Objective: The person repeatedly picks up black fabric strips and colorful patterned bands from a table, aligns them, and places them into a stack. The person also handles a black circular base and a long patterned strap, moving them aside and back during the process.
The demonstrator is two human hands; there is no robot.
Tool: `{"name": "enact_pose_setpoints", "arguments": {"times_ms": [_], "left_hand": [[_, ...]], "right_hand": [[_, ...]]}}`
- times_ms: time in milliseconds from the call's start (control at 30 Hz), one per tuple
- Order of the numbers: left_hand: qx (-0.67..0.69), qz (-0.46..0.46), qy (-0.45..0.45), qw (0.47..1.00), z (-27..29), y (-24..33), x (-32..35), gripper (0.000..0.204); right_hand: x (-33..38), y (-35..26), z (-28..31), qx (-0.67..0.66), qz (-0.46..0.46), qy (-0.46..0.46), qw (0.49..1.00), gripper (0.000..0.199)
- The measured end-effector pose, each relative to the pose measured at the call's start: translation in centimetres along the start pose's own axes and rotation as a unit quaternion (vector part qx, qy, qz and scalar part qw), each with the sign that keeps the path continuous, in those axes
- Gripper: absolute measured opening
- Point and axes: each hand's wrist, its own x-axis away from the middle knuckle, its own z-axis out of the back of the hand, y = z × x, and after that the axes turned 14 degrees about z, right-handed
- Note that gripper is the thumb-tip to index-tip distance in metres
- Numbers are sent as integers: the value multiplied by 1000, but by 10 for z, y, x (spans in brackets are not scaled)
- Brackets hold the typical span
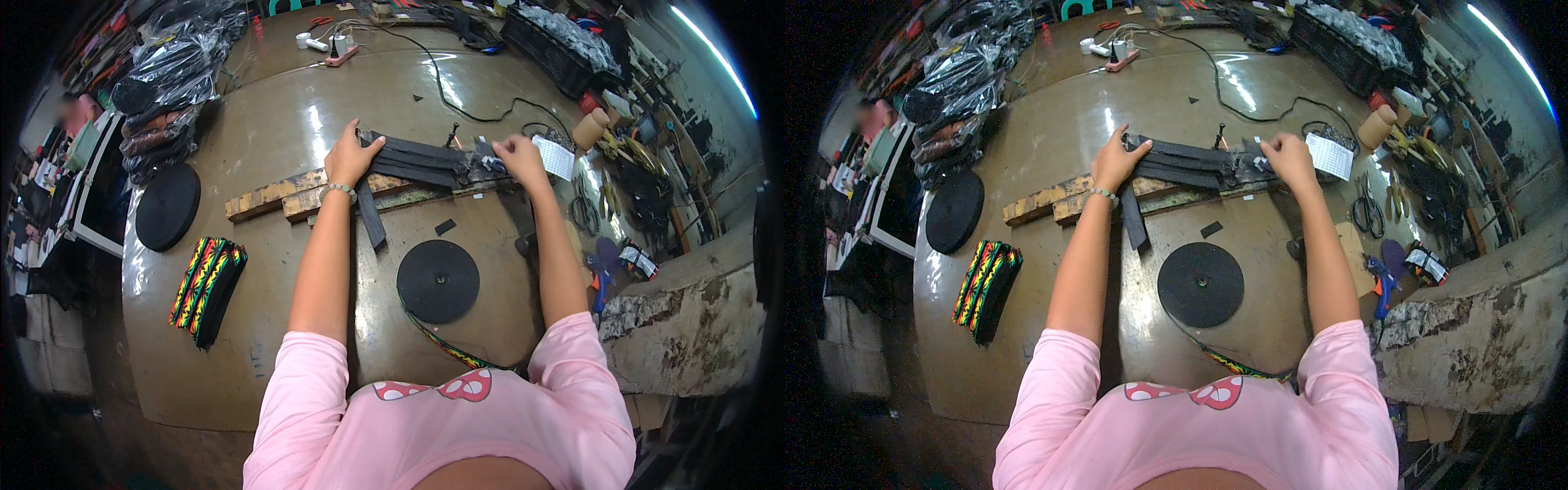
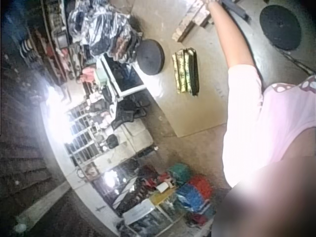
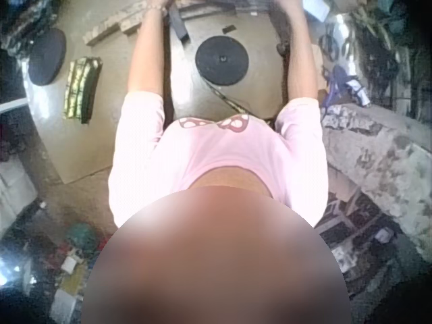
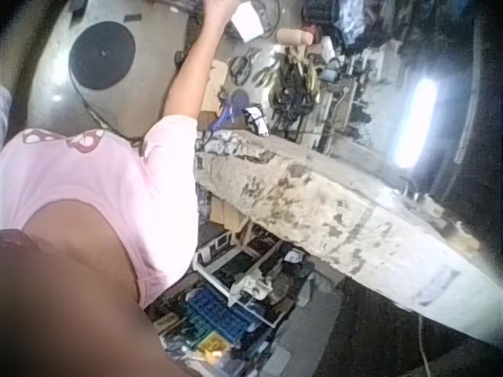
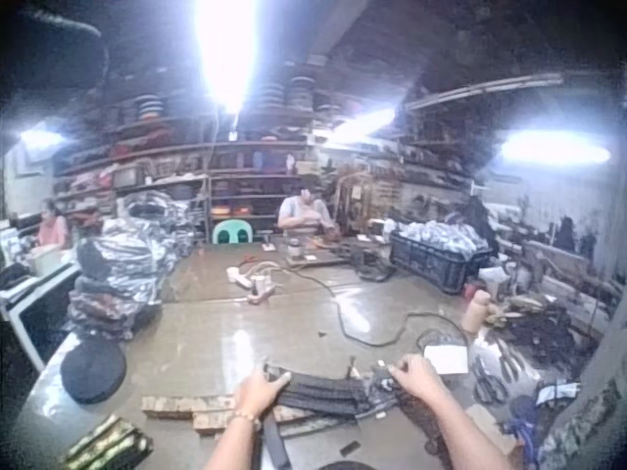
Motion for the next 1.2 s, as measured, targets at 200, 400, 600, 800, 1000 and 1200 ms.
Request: {"name": "enact_pose_setpoints", "arguments": {"times_ms": [200, 400, 600, 800, 1000, 1200], "left_hand": [[134, -42, -129, 982, 6, -21, -8, 76], [45, 10, -68, 997, 4, -7, -6, 81], [34, 38, -60, 997, 1, 4, -2, 84], [4, 35, -62, 997, 3, 4, -5, 84], [-12, 11, -27, 1000, -4, 0, -9, 85], [1, 19, -28, 999, -6, -3, -11, 85]], "right_hand": [[-48, -114, -53, -159, 135, 0, 978, 26], [-57, -111, -118, -104, 59, -91, 989, 24], [-63, -119, -96, -53, 88, -155, 983, 28], [-53, -70, 11, -54, 152, -152, 975, 41], [-2, 1, 6, -293, -96, -177, 934, 33], [12, 23, -20, -415, -149, -173, 881, 29]]}}
